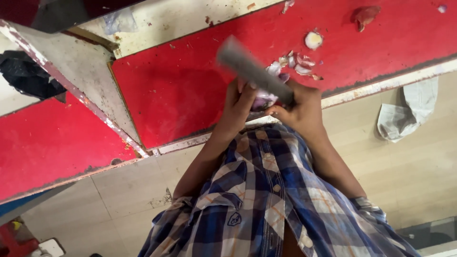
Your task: The person peels an onion by hand using a large blade to slice the ends and remove the outer layers.
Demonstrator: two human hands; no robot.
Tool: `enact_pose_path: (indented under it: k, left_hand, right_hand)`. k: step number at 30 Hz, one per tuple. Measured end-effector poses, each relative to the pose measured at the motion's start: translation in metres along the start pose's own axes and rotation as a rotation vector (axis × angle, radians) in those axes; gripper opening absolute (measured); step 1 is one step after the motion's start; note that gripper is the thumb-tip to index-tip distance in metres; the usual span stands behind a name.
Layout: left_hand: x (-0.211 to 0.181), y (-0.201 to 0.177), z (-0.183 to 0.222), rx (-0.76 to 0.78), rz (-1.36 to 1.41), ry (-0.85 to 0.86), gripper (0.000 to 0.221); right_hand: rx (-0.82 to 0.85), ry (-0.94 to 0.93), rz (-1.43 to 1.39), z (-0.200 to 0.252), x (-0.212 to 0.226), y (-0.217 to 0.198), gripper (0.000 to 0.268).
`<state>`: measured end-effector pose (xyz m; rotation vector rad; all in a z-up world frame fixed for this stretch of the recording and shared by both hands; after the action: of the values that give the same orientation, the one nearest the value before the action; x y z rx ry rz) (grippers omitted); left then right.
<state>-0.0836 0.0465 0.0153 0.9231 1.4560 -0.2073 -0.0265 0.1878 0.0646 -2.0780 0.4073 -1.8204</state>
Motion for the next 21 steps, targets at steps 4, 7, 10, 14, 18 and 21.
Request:
enact_pose_path:
  k: [4,7,10,14,18,21]
  left_hand:
    - [0.0,0.0,0.003,-0.087,0.034,0.048,0.029]
    - [0.013,-0.005,0.005,-0.117,0.082,0.059,0.029]
    - [0.028,-0.013,0.004,-0.268,0.226,-0.077,0.039]
    - [0.012,-0.02,-0.006,-0.35,0.257,-0.074,0.048]
    - [0.001,-0.035,-0.004,-0.434,0.358,-0.057,0.052]
    - [-0.006,-0.03,-0.001,-0.341,0.426,-0.044,0.051]
  right_hand:
    - [-0.007,0.126,0.092,0.008,-0.016,0.007,0.062]
    - [-0.038,0.172,0.108,0.011,-0.016,0.005,0.061]
    - [-0.012,0.022,0.287,0.012,0.0,0.012,0.053]
    - [0.06,-0.04,0.328,0.013,0.0,0.026,0.048]
    - [-0.011,0.088,0.023,0.019,-0.023,0.005,0.06]
    - [-0.187,0.032,0.011,0.023,-0.037,-0.036,0.089]
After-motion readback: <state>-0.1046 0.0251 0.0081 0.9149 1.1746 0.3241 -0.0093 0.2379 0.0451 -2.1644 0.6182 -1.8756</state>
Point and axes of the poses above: each hand's wrist, its own z-axis away from the middle knuckle, its own y-axis out of the palm, x = y × z, the point moved 8 cm from there along -z, towards the middle knuckle, and after that the axes turned 10 degrees about x, right-handed, at the moved point
